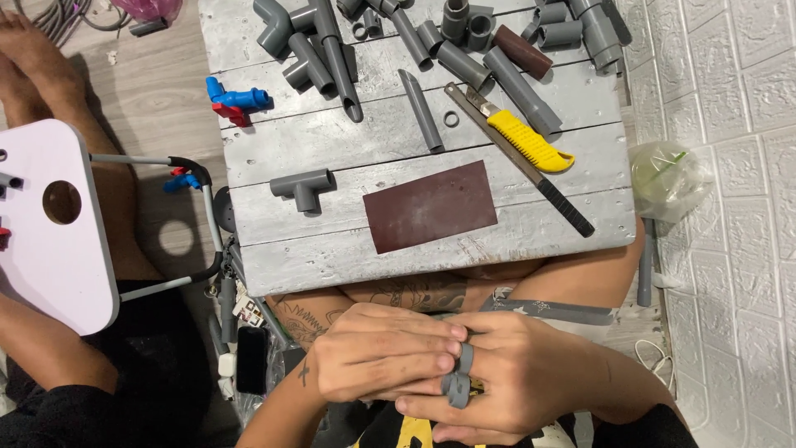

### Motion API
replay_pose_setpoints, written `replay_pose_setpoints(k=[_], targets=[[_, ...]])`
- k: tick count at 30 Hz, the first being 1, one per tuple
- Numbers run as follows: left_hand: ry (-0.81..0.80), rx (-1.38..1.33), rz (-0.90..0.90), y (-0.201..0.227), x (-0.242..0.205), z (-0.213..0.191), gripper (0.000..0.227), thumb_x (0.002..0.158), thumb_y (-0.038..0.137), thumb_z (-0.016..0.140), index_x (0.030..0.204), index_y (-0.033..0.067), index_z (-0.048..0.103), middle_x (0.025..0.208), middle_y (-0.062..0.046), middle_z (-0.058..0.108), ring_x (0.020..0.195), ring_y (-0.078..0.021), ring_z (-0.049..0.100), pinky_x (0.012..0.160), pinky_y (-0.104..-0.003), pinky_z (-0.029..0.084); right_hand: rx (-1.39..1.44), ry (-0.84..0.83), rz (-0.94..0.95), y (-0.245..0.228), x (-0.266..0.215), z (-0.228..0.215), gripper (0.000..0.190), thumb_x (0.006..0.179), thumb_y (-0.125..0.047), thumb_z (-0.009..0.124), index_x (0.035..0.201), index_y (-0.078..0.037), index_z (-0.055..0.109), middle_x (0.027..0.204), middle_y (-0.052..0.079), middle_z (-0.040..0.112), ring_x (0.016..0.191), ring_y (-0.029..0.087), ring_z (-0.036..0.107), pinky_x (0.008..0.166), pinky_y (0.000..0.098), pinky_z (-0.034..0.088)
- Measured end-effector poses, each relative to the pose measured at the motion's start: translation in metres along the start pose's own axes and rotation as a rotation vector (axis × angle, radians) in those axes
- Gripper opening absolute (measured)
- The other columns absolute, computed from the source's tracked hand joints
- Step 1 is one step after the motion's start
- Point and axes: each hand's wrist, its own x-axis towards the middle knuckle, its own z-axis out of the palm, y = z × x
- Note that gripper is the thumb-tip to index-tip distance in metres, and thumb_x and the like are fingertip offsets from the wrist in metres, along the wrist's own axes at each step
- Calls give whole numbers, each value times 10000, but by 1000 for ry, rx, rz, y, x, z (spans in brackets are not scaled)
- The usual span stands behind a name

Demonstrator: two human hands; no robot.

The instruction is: The person is sanding the edges of small grey plastic rings using a piece of sandpaper on a wooden board.

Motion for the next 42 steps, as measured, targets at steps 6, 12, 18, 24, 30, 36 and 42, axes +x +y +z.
replay_pose_setpoints(k=[6,12,18,24,30,36,42], targets=[[22,32,2,-4,2,4,222,815,50,837,978,-38,714,960,-181,774,942,-331,805,833,-396,716,-63,30,-11,5,-1,-1,206,925,-232,714,1081,-147,819,838,-14,678,621,174,540,659,317,496],[-145,-198,-28,-10,6,-12,356,807,-25,836,1101,-90,646,1059,-251,742,1009,-362,784,850,-394,701,155,-1,-75,15,-16,0,226,924,-228,712,1139,-210,778,1204,119,690,667,224,512,661,355,476],[-228,-350,-334,-6,13,-22,132,880,-26,705,1004,3,738,1001,-136,785,711,-183,758,633,-252,634,403,-96,223,7,-6,-2,399,828,-308,786,1148,-72,751,812,41,745,576,179,599,522,275,487],[-313,-362,-436,-2,35,-29,138,845,-12,771,979,5,743,975,-94,756,729,-182,687,655,-284,570,405,40,-49,18,-15,11,347,747,-75,811,1053,-226,745,1174,82,790,589,179,571,551,287,467],[-395,-364,-493,-9,34,-27,196,816,-27,771,990,63,764,974,-64,771,701,-143,670,615,-266,560,451,20,-137,29,-16,15,216,825,-117,753,1028,-190,734,1076,136,817,587,164,583,534,271,450],[-406,-373,-423,-18,32,-25,127,811,-10,783,924,44,757,940,-55,761,714,-166,701,636,-284,577,470,-19,-159,34,-19,20,139,824,-148,719,957,-182,736,1135,198,802,620,139,718,509,231,513],[-410,-383,-353,-26,27,-24,106,825,4,774,925,32,752,944,-74,749,646,-159,635,575,-286,517,551,19,-222,41,-17,21,131,768,-97,760,888,-149,749,1115,191,800,565,103,639,456,218,413]])
